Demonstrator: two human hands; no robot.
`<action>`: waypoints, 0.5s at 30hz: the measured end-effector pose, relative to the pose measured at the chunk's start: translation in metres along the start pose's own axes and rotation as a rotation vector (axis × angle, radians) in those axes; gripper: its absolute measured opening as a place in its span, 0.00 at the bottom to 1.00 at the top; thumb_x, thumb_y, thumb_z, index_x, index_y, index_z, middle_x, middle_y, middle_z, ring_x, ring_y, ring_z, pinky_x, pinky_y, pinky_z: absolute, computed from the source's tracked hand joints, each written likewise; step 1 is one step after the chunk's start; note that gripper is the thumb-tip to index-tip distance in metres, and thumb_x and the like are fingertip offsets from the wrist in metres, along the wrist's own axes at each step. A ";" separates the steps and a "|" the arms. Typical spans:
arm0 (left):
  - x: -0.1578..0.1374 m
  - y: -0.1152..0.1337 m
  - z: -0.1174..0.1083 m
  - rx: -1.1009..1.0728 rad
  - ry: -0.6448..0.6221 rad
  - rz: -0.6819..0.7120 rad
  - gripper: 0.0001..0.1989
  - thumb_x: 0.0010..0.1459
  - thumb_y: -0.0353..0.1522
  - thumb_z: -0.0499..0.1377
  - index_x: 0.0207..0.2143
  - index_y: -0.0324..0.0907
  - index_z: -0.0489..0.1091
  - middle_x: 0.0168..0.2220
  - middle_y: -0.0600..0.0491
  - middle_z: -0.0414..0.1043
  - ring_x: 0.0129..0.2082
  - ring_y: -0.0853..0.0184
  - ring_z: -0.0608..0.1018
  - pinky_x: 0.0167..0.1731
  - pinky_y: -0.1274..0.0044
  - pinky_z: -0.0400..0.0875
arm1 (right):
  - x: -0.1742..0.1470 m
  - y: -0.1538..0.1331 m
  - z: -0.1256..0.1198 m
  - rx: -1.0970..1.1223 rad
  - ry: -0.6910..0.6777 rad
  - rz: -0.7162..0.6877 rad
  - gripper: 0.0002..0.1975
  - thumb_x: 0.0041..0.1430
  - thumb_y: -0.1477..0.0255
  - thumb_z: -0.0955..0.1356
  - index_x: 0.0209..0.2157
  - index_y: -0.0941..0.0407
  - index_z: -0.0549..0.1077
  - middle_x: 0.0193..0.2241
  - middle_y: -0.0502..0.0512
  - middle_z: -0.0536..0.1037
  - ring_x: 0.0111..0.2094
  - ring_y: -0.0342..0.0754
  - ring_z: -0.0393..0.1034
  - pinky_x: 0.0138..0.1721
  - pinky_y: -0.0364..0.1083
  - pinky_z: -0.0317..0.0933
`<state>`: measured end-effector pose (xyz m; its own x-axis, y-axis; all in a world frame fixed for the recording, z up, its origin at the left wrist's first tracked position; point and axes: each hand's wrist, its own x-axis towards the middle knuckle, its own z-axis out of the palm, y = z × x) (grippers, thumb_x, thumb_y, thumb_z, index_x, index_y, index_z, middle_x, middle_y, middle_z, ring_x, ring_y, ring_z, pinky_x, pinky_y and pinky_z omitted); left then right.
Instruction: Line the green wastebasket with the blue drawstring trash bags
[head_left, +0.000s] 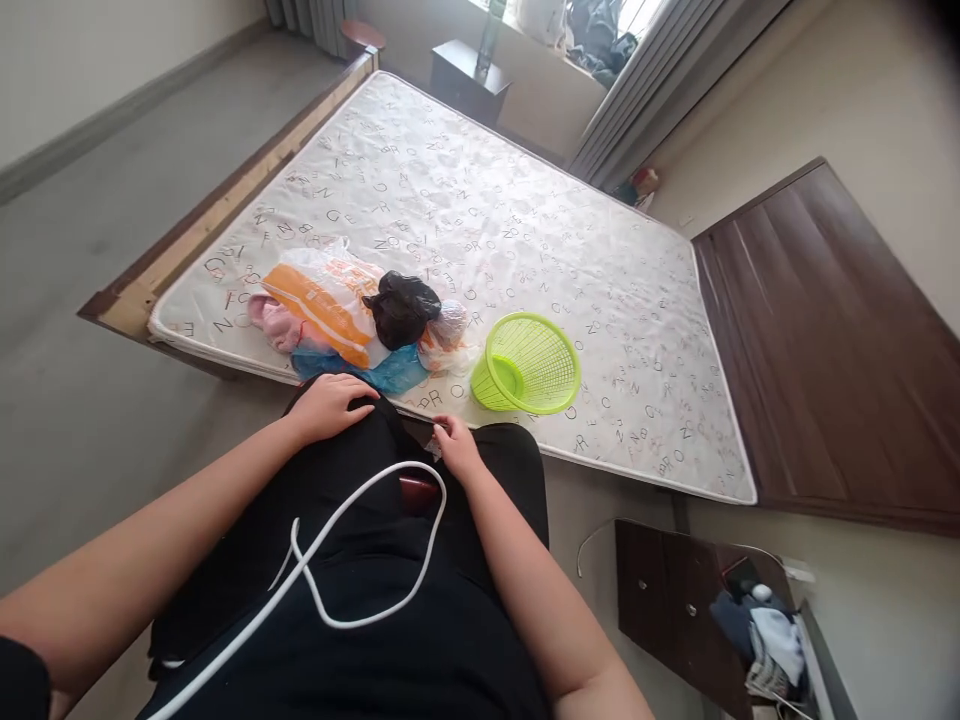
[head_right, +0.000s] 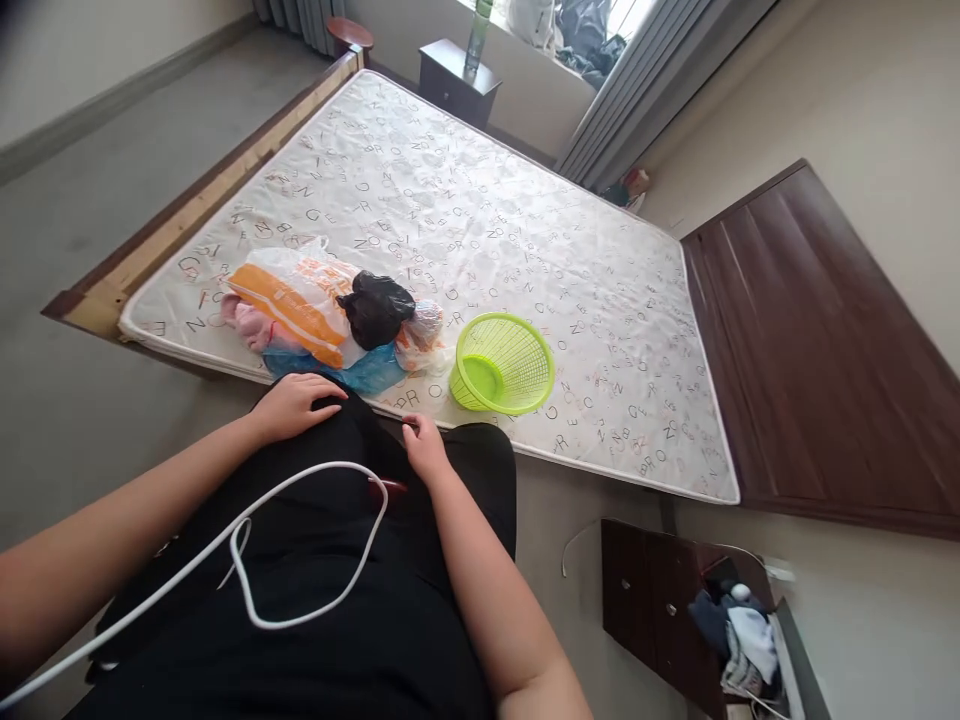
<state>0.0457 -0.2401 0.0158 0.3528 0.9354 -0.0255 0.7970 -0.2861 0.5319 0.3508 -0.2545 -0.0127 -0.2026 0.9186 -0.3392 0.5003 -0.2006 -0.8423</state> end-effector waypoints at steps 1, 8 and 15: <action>0.000 0.001 0.001 -0.001 0.017 -0.007 0.16 0.66 0.42 0.58 0.47 0.47 0.82 0.50 0.51 0.83 0.52 0.56 0.80 0.55 0.66 0.65 | 0.009 -0.002 0.003 -0.026 0.030 -0.010 0.19 0.63 0.67 0.63 0.51 0.58 0.75 0.51 0.61 0.77 0.47 0.51 0.75 0.54 0.51 0.68; -0.002 0.018 0.000 0.054 0.068 -0.043 0.18 0.70 0.40 0.54 0.43 0.44 0.83 0.46 0.47 0.84 0.49 0.54 0.80 0.49 0.63 0.66 | 0.090 -0.031 0.020 -0.207 0.229 -0.006 0.40 0.61 0.70 0.67 0.73 0.58 0.51 0.72 0.71 0.50 0.71 0.59 0.53 0.67 0.56 0.56; -0.005 0.017 0.002 0.065 0.113 -0.044 0.16 0.69 0.37 0.54 0.39 0.43 0.82 0.43 0.48 0.84 0.47 0.57 0.81 0.46 0.65 0.65 | 0.150 -0.045 0.009 -0.294 0.356 0.171 0.52 0.60 0.63 0.71 0.76 0.55 0.38 0.73 0.74 0.48 0.67 0.63 0.61 0.63 0.56 0.62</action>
<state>0.0586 -0.2504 0.0233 0.2628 0.9636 0.0497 0.8420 -0.2542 0.4758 0.2903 -0.1103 -0.0293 0.1775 0.9506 -0.2547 0.7280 -0.3009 -0.6159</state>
